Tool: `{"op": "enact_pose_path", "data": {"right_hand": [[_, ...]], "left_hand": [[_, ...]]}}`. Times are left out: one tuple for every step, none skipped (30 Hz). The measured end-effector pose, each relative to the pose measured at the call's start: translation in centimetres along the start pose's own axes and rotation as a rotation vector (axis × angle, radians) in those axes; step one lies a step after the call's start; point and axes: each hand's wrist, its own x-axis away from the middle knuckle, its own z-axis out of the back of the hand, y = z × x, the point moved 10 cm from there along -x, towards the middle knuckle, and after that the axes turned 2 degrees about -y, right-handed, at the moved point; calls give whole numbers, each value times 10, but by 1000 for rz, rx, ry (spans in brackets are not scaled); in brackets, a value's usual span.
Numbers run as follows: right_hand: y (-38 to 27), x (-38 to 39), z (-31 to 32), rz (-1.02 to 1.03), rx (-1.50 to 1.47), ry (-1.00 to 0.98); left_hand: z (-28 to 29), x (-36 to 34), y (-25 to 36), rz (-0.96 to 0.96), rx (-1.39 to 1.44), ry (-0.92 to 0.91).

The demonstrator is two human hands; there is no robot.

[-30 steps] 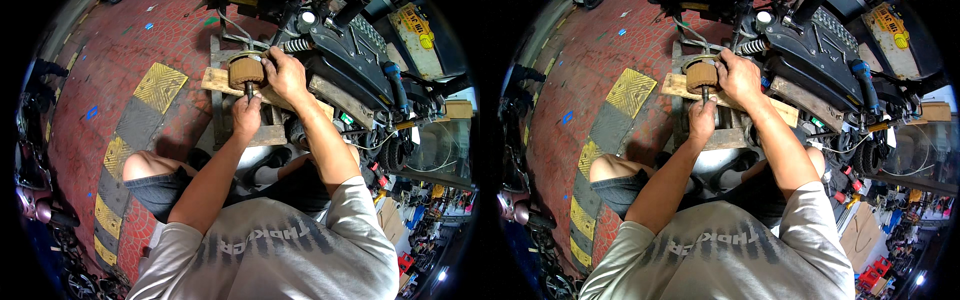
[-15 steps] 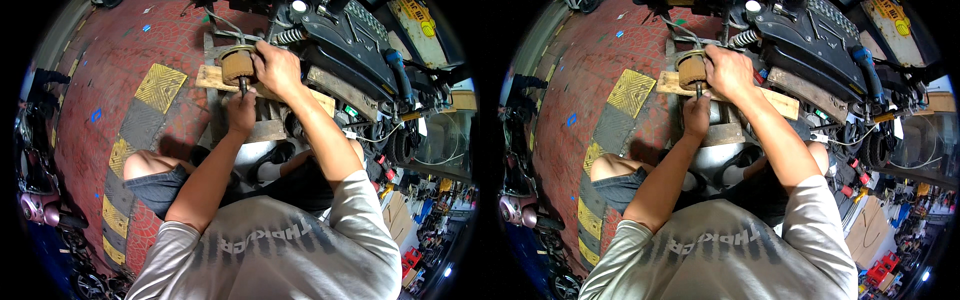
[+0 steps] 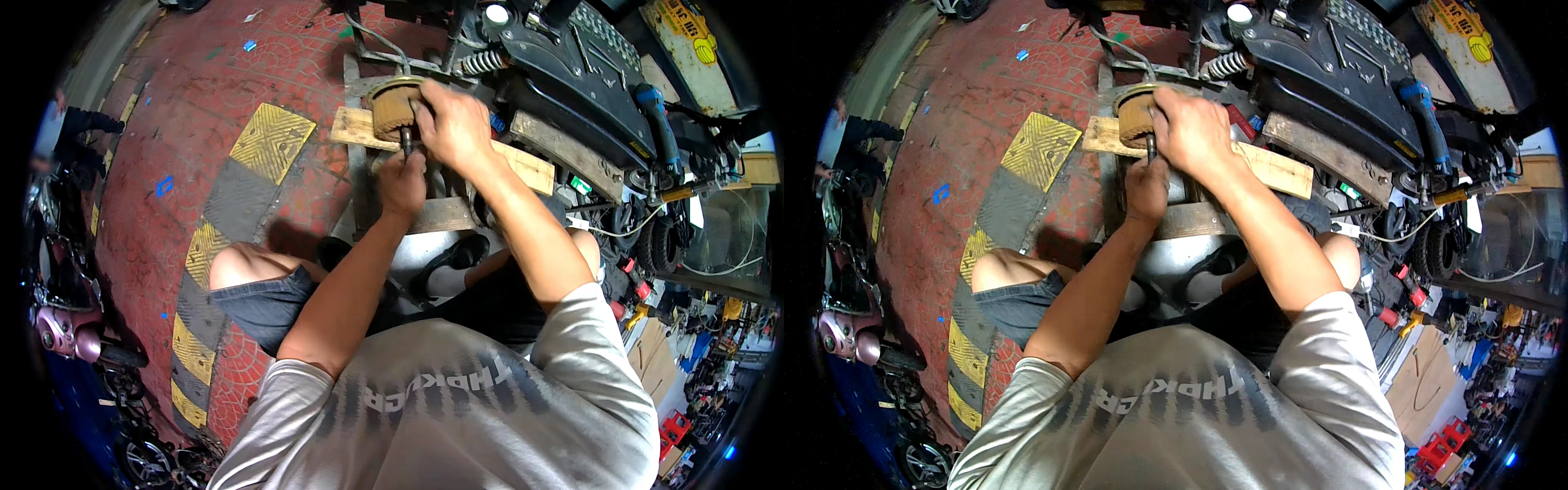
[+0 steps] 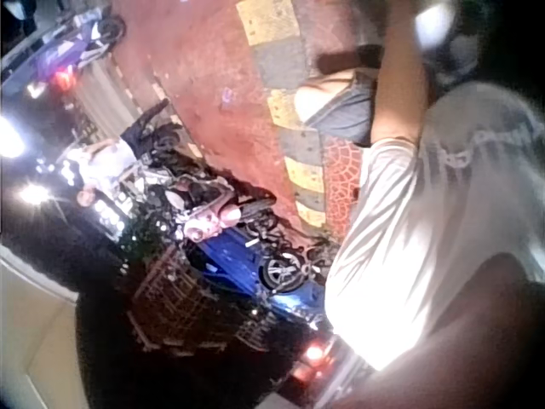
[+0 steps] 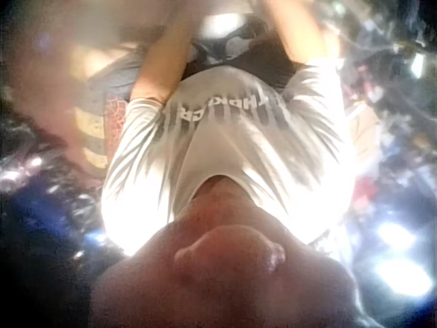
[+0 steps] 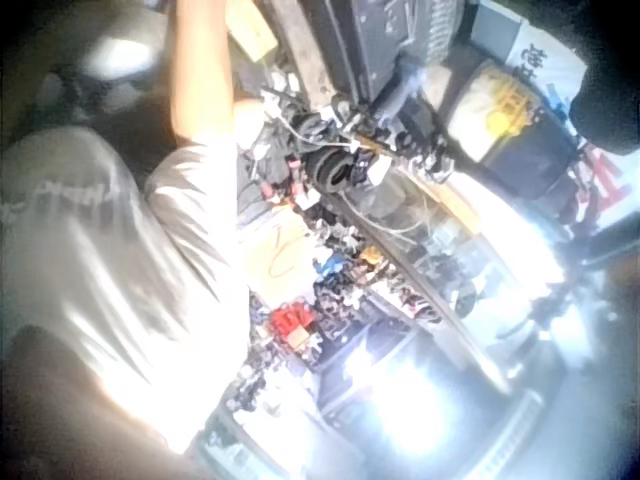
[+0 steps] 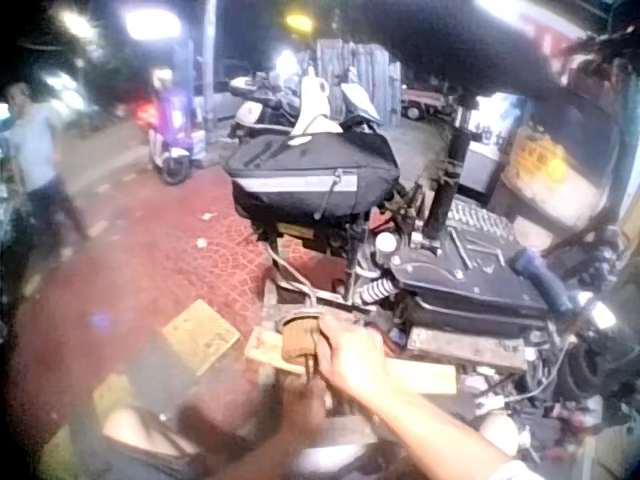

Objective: The person pries a tire off a rim using a flat metal tool and uses a screwdriver to manipulate the internal components of a motor hub.

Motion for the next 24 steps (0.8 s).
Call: {"op": "enact_pose_path", "data": {"right_hand": [[-1,9,2,2,-4,-35],[1,19,8,-31,-59,-30],[1,13,12,-2,-31,-8],[-1,9,15,20,-11,7],[1,5,18,33,13,28],[5,-2,15,36,11,54],[3,-10,11,28,36,36],[0,-9,10,24,17,17],[-5,-5,9,21,-2,-2],[-11,3,6,28,2,-46],[-9,15,5,29,19,-90],[-7,20,8,39,13,-61],[-10,20,10,54,29,-58],[-14,17,12,69,45,-55],[-17,13,12,85,61,-51],[-13,4,13,67,68,-6],[-10,-3,19,64,10,60],[-3,-7,19,13,50,41],[3,-12,19,-34,91,19],[12,-16,13,-83,89,-15],[11,-14,11,-76,71,-22],[6,-10,11,-64,58,-34],[2,-6,10,-52,44,-47],[-3,0,8,-2,29,-72]], "left_hand": [[0,0,0,-59,16,26],[-5,2,3,2,9,29],[-10,-3,7,2,42,2],[-10,-3,6,12,69,-23],[-14,-2,12,23,94,-61],[-13,0,17,53,-11,-37],[-10,-1,14,51,-3,-30],[-7,-1,10,48,4,-24],[-5,-1,7,45,12,-17],[0,0,5,-12,-68,9],[-7,4,12,12,-18,39],[-9,-3,21,-11,-62,40],[-8,-1,19,-19,-110,43],[-8,-1,14,-36,-92,30],[-6,-3,9,-52,-74,17],[-6,-6,16,-76,-61,0],[-7,-4,15,-29,-44,4],[-10,-1,14,19,-27,9],[-12,1,13,65,-6,15],[-12,-2,13,50,-22,6],[-10,-1,12,67,-19,6],[-9,1,13,85,-9,10],[-9,3,15,102,0,14],[-9,0,11,60,33,43]]}}
